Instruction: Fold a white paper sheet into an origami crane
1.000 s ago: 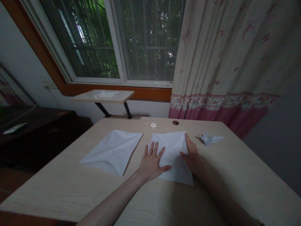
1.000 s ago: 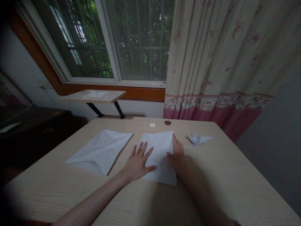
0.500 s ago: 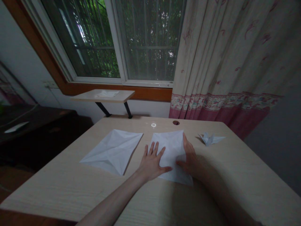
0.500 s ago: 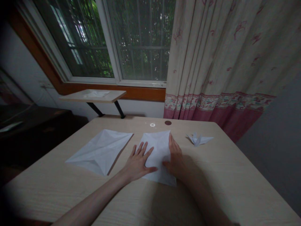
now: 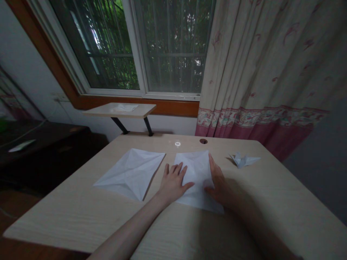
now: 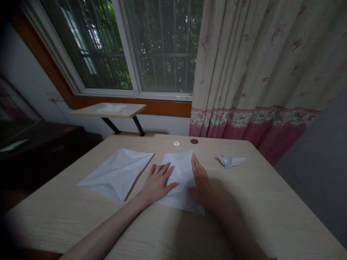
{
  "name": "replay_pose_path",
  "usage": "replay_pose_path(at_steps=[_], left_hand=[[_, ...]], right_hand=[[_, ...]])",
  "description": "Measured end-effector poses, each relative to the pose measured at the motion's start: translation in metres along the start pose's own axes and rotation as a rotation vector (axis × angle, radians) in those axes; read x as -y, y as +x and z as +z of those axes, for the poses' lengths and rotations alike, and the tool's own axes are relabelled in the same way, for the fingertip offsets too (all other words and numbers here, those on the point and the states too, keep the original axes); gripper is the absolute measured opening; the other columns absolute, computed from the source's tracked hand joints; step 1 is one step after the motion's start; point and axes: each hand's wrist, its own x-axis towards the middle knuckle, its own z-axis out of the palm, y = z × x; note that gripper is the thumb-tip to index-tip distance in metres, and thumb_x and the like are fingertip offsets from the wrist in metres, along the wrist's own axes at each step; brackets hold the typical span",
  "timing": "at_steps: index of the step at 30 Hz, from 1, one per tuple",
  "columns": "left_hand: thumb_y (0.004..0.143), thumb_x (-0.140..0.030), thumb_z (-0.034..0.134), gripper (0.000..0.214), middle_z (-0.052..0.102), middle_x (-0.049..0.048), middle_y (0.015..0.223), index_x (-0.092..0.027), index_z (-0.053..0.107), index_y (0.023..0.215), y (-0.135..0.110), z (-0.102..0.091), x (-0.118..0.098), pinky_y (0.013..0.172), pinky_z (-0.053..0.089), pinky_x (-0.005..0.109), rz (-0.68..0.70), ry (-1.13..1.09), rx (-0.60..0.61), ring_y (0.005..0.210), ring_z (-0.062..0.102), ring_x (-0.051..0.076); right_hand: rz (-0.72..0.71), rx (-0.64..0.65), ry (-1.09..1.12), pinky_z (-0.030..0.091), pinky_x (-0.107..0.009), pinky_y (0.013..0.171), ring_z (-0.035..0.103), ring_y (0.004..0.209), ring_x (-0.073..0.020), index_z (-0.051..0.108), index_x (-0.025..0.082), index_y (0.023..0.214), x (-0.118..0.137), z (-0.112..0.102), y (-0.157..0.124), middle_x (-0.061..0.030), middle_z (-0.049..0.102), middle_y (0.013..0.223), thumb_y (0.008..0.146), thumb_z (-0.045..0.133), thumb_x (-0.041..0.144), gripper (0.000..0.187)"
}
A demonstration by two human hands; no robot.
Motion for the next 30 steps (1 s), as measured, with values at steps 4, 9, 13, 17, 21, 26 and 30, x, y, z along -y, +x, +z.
replay_pose_path(at_steps=[4,9,13,17,21,26,30], left_hand=[[0.087,-0.070,0.055,0.076,0.047,0.0145,0.152,-0.021,0.049,0.145,0.003,-0.002,0.002,0.115,0.022,0.064,0.003,-0.005,0.005,0.134,0.045,0.038],[0.087,-0.070,0.056,0.075,0.049,0.0140,0.151,-0.020,0.051,0.143,0.005,-0.001,0.002,0.116,0.021,0.064,0.010,-0.005,-0.005,0.133,0.046,0.039],[0.099,-0.055,0.046,0.051,0.054,0.0100,0.146,-0.023,0.057,0.137,0.006,-0.002,0.003,0.116,0.024,0.061,-0.056,-0.058,-0.124,0.131,0.048,0.034],[0.102,-0.039,0.044,0.038,0.057,0.0084,0.143,-0.021,0.059,0.131,0.007,-0.012,0.007,0.117,0.030,0.053,-0.108,-0.152,-0.345,0.128,0.051,0.030],[0.102,-0.031,0.040,0.031,0.061,0.0092,0.137,-0.021,0.061,0.122,0.006,-0.022,0.012,0.115,0.034,0.049,-0.113,-0.303,-0.534,0.128,0.053,0.027],[0.101,-0.036,0.041,0.031,0.063,0.0109,0.132,-0.021,0.061,0.118,0.004,-0.022,0.014,0.112,0.041,0.044,-0.167,-0.618,-0.633,0.126,0.055,0.025],[0.102,-0.042,0.038,0.037,0.063,0.0121,0.131,-0.019,0.060,0.120,0.005,-0.021,0.012,0.114,0.038,0.043,-0.224,-0.827,-0.587,0.127,0.056,0.025]], right_hand=[[-0.034,0.010,0.000,0.029,-0.057,0.118,0.011,0.153,-0.0317,-0.015,0.024,0.158,0.004,-0.003,0.002,-0.0092,-0.001,0.169,0.068,0.054,0.008,0.114],[-0.059,0.000,0.009,0.032,-0.055,0.117,0.014,0.153,-0.0300,-0.014,0.027,0.159,0.006,-0.004,0.003,-0.0065,0.000,0.169,0.069,0.052,0.010,0.112],[-0.068,0.005,0.042,0.033,-0.053,0.117,0.018,0.152,-0.0287,-0.010,0.028,0.160,0.005,-0.001,0.001,-0.0049,0.005,0.169,0.074,0.051,0.010,0.107],[-0.050,0.013,0.107,0.038,-0.050,0.115,0.026,0.150,-0.0282,-0.006,0.030,0.160,0.010,-0.001,-0.002,-0.0069,0.014,0.168,0.085,0.053,0.016,0.097],[-0.047,-0.032,0.257,0.043,-0.051,0.110,0.043,0.142,-0.0293,-0.009,0.034,0.159,0.024,-0.010,-0.001,-0.0112,0.019,0.166,0.095,0.054,0.030,0.090],[0.100,-0.035,0.423,0.049,-0.051,0.102,0.052,0.135,-0.0280,-0.010,0.036,0.158,0.036,-0.012,0.002,-0.0130,0.025,0.164,0.102,0.043,0.033,0.078],[0.130,-0.102,0.466,0.055,-0.050,0.096,0.060,0.126,-0.0266,0.000,0.037,0.160,0.032,0.002,0.003,-0.0130,0.034,0.161,0.105,0.033,0.027,0.065]])
